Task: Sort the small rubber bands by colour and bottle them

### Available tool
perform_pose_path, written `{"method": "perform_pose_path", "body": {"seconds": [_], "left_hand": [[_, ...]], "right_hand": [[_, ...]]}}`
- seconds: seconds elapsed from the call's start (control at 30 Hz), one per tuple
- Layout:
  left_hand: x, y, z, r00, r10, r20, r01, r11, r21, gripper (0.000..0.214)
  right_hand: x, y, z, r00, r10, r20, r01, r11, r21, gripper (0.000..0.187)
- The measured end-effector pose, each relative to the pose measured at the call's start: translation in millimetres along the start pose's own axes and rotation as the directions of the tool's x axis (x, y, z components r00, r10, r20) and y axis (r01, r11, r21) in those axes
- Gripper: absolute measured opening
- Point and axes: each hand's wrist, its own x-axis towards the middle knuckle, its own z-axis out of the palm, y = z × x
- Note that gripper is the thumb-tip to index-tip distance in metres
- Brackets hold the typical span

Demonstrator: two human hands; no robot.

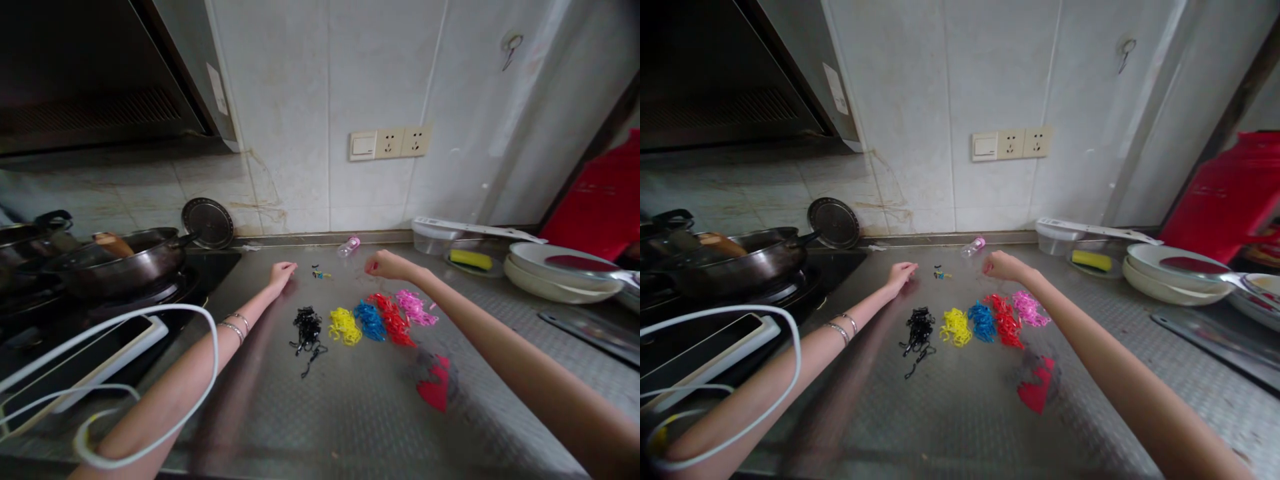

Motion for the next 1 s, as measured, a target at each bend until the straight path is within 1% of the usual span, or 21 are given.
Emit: {"method": "perform_pose_path", "body": {"seconds": [0.13,0.2,0.23,0.3,0.33,0.4,0.47,0.53,0.6,0.67,0.77,0.87,0.93,1.0], "left_hand": [[1,8,0.5,0.997,-0.070,-0.014,0.069,0.997,-0.030,0.025],[2,13,3.4,0.999,-0.049,-0.010,0.049,0.999,0.005,0.023],[2,16,5.5,1.000,-0.018,0.005,0.018,0.999,0.030,0.021],[3,20,10.2,0.995,0.069,0.077,-0.076,0.993,0.090,0.017],[3,23,12.7,0.985,0.115,0.128,-0.132,0.983,0.130,0.017],[4,27,17.2,0.949,0.198,0.246,-0.256,0.938,0.233,0.019],[5,31,21.3,0.904,0.253,0.345,-0.372,0.863,0.342,0.021],[5,34,25.3,0.864,0.284,0.415,-0.457,0.789,0.412,0.022],[5,36,29.8,0.834,0.313,0.455,-0.516,0.737,0.438,0.022],[6,36,34.7,0.811,0.340,0.476,-0.556,0.704,0.443,0.019],[9,33,41.9,0.799,0.357,0.484,-0.578,0.679,0.453,0.015],[13,30,46.4,0.794,0.345,0.500,-0.581,0.672,0.459,0.016],[14,29,47.2,0.799,0.325,0.506,-0.567,0.688,0.453,0.016],[14,29,46.5,0.820,0.315,0.478,-0.534,0.721,0.442,0.016]], "right_hand": [[-29,3,-4,0.996,-0.045,0.076,0.043,0.999,0.033,0.023],[-39,-1,-4,0.990,-0.078,0.115,0.074,0.996,0.039,0.024],[-42,-3,-4,0.988,-0.086,0.130,0.083,0.996,0.032,0.026],[-45,-6,-5,0.986,-0.078,0.147,0.079,0.997,0.003,0.031],[-46,-8,-5,0.987,-0.065,0.148,0.067,0.998,-0.013,0.034],[-44,-9,-8,0.990,-0.036,0.140,0.041,0.999,-0.033,0.039],[-40,-13,-12,0.992,-0.025,0.121,0.031,0.998,-0.047,0.045],[-33,-19,-15,0.995,-0.027,0.093,0.034,0.997,-0.070,0.048],[-22,-27,-15,0.998,-0.019,0.065,0.026,0.994,-0.102,0.044],[-8,-37,-11,0.999,0.003,0.043,0.002,0.992,-0.126,0.038],[12,-50,1,0.999,-0.014,0.031,0.018,0.991,-0.134,0.033],[30,-61,18,1.000,-0.009,0.010,0.010,0.993,-0.119,0.035],[37,-66,29,1.000,0.001,-0.013,-0.002,0.993,-0.116,0.036],[42,-71,37,1.000,-0.001,-0.025,-0.002,0.993,-0.120,0.036]]}}
